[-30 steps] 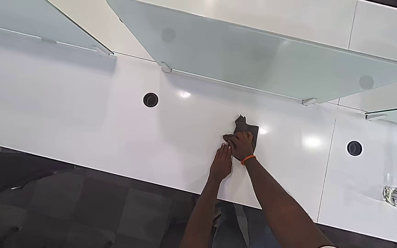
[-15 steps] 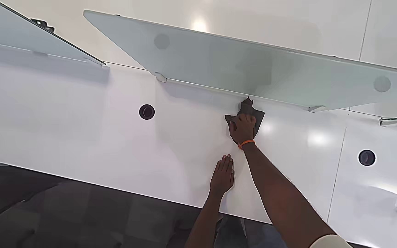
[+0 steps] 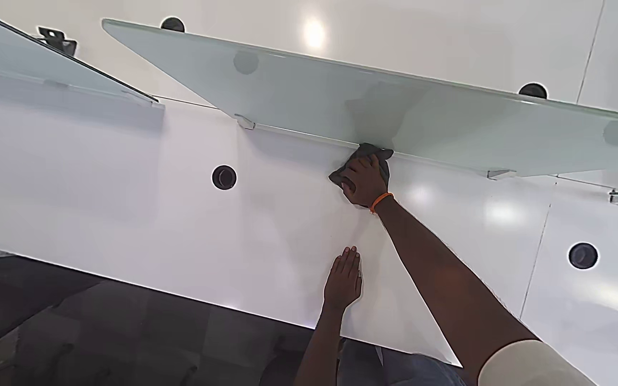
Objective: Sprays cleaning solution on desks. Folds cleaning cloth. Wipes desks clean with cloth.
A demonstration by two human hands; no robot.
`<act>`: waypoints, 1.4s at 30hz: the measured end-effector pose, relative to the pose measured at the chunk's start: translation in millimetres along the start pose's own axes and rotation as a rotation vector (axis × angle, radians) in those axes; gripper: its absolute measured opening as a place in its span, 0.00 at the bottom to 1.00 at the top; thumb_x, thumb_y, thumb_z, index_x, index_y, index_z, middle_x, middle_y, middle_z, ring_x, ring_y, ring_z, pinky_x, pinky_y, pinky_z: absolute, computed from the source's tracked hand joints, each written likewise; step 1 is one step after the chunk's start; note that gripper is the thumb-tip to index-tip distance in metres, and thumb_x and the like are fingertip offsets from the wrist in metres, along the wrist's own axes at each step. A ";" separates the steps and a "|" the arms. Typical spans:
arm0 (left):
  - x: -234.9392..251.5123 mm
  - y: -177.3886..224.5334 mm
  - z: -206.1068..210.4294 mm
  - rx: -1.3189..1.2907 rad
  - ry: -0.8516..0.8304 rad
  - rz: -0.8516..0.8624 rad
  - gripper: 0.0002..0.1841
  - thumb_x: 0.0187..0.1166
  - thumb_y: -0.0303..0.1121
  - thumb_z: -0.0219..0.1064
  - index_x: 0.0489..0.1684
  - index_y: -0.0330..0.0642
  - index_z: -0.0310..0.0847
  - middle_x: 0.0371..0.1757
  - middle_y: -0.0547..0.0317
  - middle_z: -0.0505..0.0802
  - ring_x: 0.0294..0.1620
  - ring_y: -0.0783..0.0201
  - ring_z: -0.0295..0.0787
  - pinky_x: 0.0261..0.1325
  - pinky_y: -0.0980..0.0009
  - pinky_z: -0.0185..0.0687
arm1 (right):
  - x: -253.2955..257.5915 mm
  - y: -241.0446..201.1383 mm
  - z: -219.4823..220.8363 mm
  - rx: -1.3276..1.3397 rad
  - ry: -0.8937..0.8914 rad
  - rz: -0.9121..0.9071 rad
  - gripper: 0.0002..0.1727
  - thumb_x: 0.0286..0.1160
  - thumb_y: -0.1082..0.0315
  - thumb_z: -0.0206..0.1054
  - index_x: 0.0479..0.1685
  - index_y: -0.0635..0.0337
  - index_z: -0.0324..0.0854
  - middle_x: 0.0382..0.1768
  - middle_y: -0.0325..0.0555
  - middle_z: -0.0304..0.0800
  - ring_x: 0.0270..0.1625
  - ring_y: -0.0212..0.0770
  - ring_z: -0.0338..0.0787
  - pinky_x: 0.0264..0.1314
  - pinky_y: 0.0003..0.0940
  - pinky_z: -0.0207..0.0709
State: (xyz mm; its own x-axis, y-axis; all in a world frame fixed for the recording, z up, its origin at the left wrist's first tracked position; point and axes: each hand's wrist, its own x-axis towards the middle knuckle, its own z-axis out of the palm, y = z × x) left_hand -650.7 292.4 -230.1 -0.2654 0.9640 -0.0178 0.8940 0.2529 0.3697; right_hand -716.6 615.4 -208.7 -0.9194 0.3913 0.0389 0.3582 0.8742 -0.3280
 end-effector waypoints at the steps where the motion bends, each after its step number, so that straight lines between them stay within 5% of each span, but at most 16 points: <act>1: 0.2 -0.3 -0.7 0.002 0.002 0.002 0.30 0.84 0.40 0.45 0.84 0.39 0.69 0.88 0.53 0.73 0.92 0.54 0.60 0.90 0.56 0.55 | 2.7 1.1 -0.9 0.018 0.003 -0.023 0.24 0.69 0.43 0.61 0.57 0.41 0.88 0.63 0.43 0.88 0.74 0.52 0.81 0.83 0.73 0.52; 7: 1.7 -2.7 0.4 0.007 0.045 0.011 0.29 0.84 0.40 0.44 0.83 0.39 0.71 0.87 0.52 0.75 0.91 0.54 0.62 0.90 0.56 0.56 | -0.6 9.7 -1.2 0.114 0.046 -0.051 0.36 0.66 0.46 0.65 0.77 0.50 0.79 0.85 0.43 0.72 0.88 0.48 0.68 0.89 0.67 0.50; 12: 1.3 -4.1 -0.2 -0.020 0.058 0.014 0.30 0.83 0.40 0.44 0.83 0.40 0.71 0.87 0.53 0.75 0.91 0.55 0.62 0.90 0.57 0.56 | -38.0 42.5 -17.8 0.070 0.000 0.021 0.37 0.77 0.43 0.58 0.82 0.57 0.74 0.86 0.46 0.71 0.89 0.48 0.67 0.92 0.57 0.53; 19: 0.2 -4.8 1.2 -0.053 0.086 0.020 0.29 0.83 0.39 0.45 0.82 0.40 0.72 0.87 0.53 0.75 0.91 0.55 0.63 0.89 0.56 0.58 | -116.4 83.7 -52.9 -0.046 -0.016 0.266 0.37 0.81 0.43 0.57 0.82 0.59 0.73 0.87 0.49 0.69 0.89 0.52 0.66 0.92 0.59 0.51; 27: 1.1 -4.5 2.2 -0.088 0.066 0.013 0.29 0.83 0.38 0.47 0.83 0.40 0.72 0.88 0.54 0.74 0.92 0.56 0.61 0.89 0.56 0.58 | -213.9 105.6 -83.3 -0.236 -0.026 0.588 0.39 0.76 0.42 0.58 0.83 0.56 0.73 0.88 0.52 0.66 0.91 0.55 0.63 0.88 0.71 0.46; 29: 2.6 -4.4 1.8 -0.089 0.060 0.010 0.29 0.82 0.38 0.47 0.82 0.40 0.72 0.88 0.55 0.74 0.92 0.56 0.61 0.89 0.56 0.59 | -245.0 111.3 -89.9 -0.261 0.011 0.674 0.38 0.63 0.46 0.66 0.78 0.51 0.78 0.90 0.58 0.60 0.92 0.63 0.57 0.88 0.74 0.43; 32: 2.1 -3.7 1.8 -0.086 0.063 0.012 0.29 0.82 0.38 0.47 0.83 0.40 0.72 0.88 0.55 0.73 0.92 0.56 0.60 0.89 0.56 0.58 | -287.9 115.3 -99.8 -0.219 0.036 0.773 0.38 0.48 0.60 0.76 0.70 0.57 0.80 0.92 0.61 0.51 0.95 0.64 0.47 0.88 0.78 0.37; 35: 2.3 -4.1 1.7 -0.083 0.082 0.015 0.29 0.82 0.38 0.47 0.82 0.41 0.72 0.88 0.55 0.74 0.92 0.56 0.61 0.89 0.57 0.58 | -315.0 119.4 -104.7 -0.205 0.091 0.842 0.47 0.47 0.59 0.75 0.79 0.64 0.70 0.92 0.65 0.51 0.95 0.63 0.48 0.89 0.76 0.36; 38: 2.5 -3.4 0.6 -0.068 0.080 0.010 0.29 0.82 0.38 0.47 0.82 0.41 0.72 0.88 0.55 0.74 0.92 0.56 0.61 0.90 0.57 0.58 | -320.4 124.5 -104.1 -0.189 0.101 0.899 0.58 0.49 0.50 0.73 0.91 0.58 0.56 0.93 0.66 0.46 0.95 0.65 0.47 0.87 0.78 0.36; 42: 3.1 -2.8 0.5 -0.042 0.075 0.008 0.29 0.82 0.39 0.47 0.82 0.41 0.72 0.87 0.55 0.74 0.91 0.55 0.62 0.89 0.57 0.58 | -310.6 140.6 -85.0 -0.105 0.140 0.889 0.50 0.53 0.52 0.69 0.88 0.55 0.65 0.93 0.70 0.43 0.95 0.70 0.42 0.93 0.66 0.41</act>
State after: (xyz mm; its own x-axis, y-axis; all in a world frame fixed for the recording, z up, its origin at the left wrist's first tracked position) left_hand -653.8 294.8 -231.6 -0.2857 0.9568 0.0541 0.8807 0.2399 0.4084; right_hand -366.9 641.2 -186.7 -0.2708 0.9600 -0.0707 0.9459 0.2517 -0.2047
